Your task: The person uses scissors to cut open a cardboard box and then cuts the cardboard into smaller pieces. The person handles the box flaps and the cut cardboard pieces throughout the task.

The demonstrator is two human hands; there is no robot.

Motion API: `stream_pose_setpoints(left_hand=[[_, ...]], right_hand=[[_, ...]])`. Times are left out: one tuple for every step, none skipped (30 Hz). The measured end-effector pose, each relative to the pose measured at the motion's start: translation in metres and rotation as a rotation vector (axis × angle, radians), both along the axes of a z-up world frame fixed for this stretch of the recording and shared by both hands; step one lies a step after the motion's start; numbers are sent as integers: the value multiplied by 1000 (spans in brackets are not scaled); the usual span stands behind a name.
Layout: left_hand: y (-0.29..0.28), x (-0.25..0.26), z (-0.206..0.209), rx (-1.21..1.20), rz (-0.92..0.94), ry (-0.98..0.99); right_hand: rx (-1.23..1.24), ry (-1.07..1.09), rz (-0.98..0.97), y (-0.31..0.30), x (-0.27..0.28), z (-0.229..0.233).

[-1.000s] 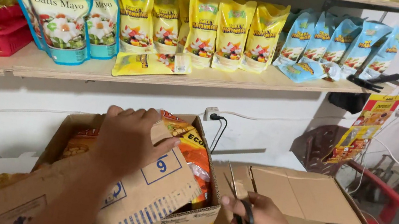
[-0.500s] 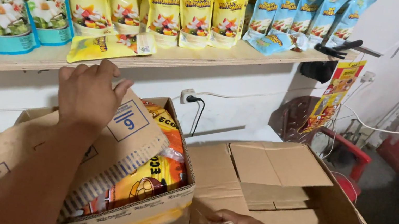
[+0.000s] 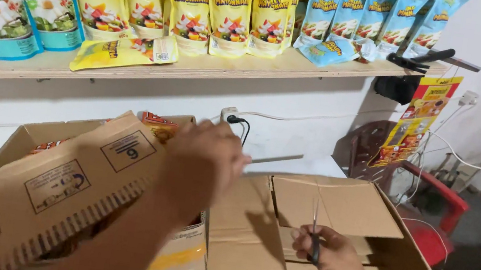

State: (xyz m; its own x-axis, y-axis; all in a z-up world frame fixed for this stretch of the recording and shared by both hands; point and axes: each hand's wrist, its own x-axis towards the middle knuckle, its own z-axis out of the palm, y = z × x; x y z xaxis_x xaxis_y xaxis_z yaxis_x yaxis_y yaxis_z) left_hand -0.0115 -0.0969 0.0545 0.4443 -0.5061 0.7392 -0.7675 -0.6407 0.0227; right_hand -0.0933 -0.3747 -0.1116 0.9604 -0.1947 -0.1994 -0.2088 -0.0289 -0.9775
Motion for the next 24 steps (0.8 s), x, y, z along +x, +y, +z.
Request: stream_pose_setpoints(left_hand=[[-18,-10,-9,1,14,0],[-38,-20,-18,126,40,365],[-59,-29,-26,251,64,731],[-76,-29,-54,247,68,731],[-94,-29,-82,318,52,837],[-111,-31,-112,390,36,952],[-123,-39,-118,387,40,959],[-137,-46,-124,497,71,1036],[-150,-53,-131,608,106,1111],[-161,-58,-120,610,101,1130],[-172,-64,-110,713,177,1183],[-182,-65,-97,812,257,1222],[-185,-61,-117,810,256,1229],[-185,-57,-136,767,277,1081],[-186,-54,-153,725,294,933],[-181,-42,-187,726,300,933],[-176,-31,-220,523,340,702],[-171,-19,-251,318,377,471],[-174,-19,-239,319,380,468],[-176,-20,-228,315,467,623],[-178,-21,-217,306,556,777],[-181,-23,-206,308,555,778],[-184,-25,-196,287,687,1010],[-188,-27,-185,255,820,1238]], right_hand=[[1,0,14,-15,5,-18],[-9,24,-10,-33,9,-35],[-20,48,-34,-51,12,-52],[-22,47,-29,-64,15,-55],[-53,104,-36,-78,19,-59],[-83,168,-42,-92,19,-64],[-85,174,-36,-104,19,-62],[-170,199,-54,-116,19,-60],[-255,223,-72,-128,20,-59],[-256,242,-69,-139,15,-54],[-375,227,-87,-149,11,-49],[-496,197,-103,-159,12,-42],[-500,202,-99,-168,10,-39],[-576,213,-100,-176,9,-34],[-652,224,-101,-183,7,-29],[-650,221,-97,-194,9,-40],[-586,80,-171,-204,11,-51],[-520,-60,-247,-214,13,-61],[-517,-64,-245,-225,15,-58],[-537,-117,-358,-236,15,-55],[-555,-170,-471,-247,15,-53],[-554,-169,-472,-262,15,-56],[-553,-36,-447,-276,15,-58],[-553,95,-422,-292,14,-59]])
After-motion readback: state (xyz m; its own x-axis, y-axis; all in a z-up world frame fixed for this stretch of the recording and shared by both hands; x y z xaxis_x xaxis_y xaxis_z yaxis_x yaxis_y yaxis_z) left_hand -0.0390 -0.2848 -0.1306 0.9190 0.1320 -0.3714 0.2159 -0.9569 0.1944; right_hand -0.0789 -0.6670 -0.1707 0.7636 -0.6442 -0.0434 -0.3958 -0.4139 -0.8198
